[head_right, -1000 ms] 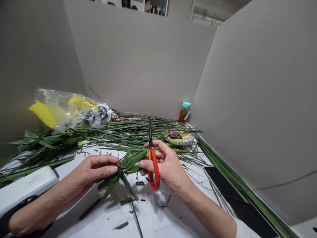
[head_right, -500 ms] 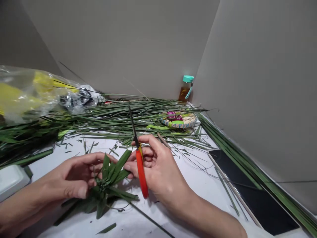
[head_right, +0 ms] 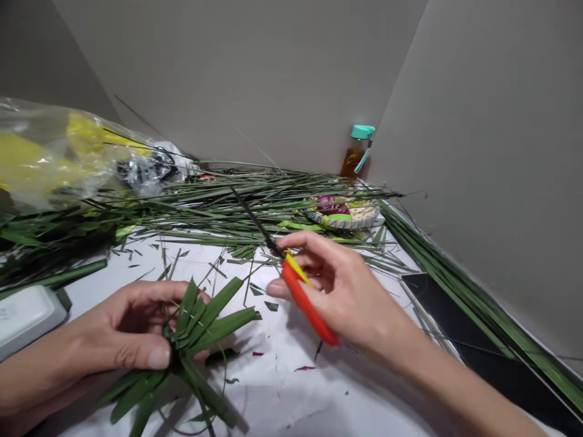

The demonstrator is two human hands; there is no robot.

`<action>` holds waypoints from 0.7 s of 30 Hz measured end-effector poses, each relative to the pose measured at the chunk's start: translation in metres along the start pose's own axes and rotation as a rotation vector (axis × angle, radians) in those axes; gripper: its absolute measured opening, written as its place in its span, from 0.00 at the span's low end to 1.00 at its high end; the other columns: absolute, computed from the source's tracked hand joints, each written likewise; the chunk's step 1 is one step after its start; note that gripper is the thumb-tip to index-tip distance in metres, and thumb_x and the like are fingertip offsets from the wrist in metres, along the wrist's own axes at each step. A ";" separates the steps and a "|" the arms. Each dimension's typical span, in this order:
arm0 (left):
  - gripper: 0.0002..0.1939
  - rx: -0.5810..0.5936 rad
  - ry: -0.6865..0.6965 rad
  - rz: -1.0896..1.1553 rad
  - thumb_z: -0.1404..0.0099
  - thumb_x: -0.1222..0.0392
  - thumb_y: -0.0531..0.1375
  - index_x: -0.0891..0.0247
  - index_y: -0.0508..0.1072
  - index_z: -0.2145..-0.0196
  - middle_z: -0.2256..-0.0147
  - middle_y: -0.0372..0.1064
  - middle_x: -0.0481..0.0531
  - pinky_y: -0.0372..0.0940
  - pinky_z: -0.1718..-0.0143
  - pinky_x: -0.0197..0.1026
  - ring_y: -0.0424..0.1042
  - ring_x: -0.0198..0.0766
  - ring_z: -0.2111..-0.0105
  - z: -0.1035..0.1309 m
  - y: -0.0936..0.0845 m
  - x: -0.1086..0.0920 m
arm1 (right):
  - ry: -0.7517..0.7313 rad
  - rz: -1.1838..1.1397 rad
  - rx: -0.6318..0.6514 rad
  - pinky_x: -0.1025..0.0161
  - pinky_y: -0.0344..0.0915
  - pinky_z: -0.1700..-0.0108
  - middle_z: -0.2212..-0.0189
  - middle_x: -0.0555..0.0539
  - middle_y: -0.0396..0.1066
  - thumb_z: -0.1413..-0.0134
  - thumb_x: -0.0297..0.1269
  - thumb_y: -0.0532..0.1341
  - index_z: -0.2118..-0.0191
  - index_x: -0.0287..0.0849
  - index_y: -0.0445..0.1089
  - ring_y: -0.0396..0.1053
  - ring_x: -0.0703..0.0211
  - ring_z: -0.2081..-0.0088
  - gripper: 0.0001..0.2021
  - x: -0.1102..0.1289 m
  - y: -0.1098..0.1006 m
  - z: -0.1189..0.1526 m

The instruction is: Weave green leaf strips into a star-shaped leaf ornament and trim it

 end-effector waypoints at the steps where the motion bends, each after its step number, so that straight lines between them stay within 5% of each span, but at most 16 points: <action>1: 0.32 -0.011 -0.012 0.003 0.57 0.52 0.78 0.52 0.80 0.52 0.60 0.84 0.53 0.74 0.59 0.50 0.81 0.58 0.58 0.000 -0.002 0.002 | 0.007 0.071 0.009 0.65 0.59 0.77 0.76 0.53 0.69 0.54 0.48 0.73 0.58 0.46 0.71 0.63 0.63 0.77 0.19 -0.005 -0.008 -0.002; 3: 0.31 -0.023 -0.010 0.008 0.58 0.52 0.79 0.51 0.81 0.54 0.61 0.84 0.53 0.75 0.61 0.48 0.81 0.57 0.59 -0.001 -0.003 0.002 | 0.041 0.153 0.063 0.65 0.55 0.78 0.76 0.54 0.66 0.51 0.49 0.70 0.56 0.46 0.70 0.59 0.64 0.79 0.19 -0.015 -0.018 -0.004; 10: 0.16 0.140 0.075 0.133 0.50 0.57 0.76 0.51 0.84 0.61 0.65 0.84 0.47 0.73 0.63 0.38 0.81 0.47 0.62 0.000 0.016 -0.020 | 0.020 0.508 0.309 0.58 0.68 0.67 0.65 0.47 0.75 0.48 0.56 0.64 0.53 0.50 0.74 0.71 0.50 0.66 0.21 -0.006 -0.014 0.014; 14: 0.20 0.072 0.045 0.162 0.48 0.58 0.75 0.52 0.83 0.56 0.60 0.84 0.48 0.76 0.63 0.38 0.82 0.47 0.61 0.002 0.005 -0.017 | -0.056 0.609 0.293 0.55 0.73 0.61 0.55 0.47 0.79 0.48 0.56 0.66 0.51 0.58 0.77 0.76 0.44 0.58 0.19 0.002 -0.019 0.023; 21: 0.28 -0.027 0.013 0.159 0.51 0.57 0.76 0.49 0.80 0.51 0.53 0.83 0.50 0.77 0.59 0.46 0.81 0.57 0.54 0.007 -0.011 -0.007 | -0.064 0.592 0.167 0.58 0.74 0.64 0.73 0.47 0.78 0.45 0.55 0.64 0.54 0.57 0.79 0.77 0.46 0.66 0.16 0.001 -0.024 0.026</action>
Point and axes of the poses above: each hand's wrist, its own z-axis away from the middle knuckle, its own y-axis out of the palm, x = y × z, the point moved 10 cm from there along -z, towards the middle knuckle
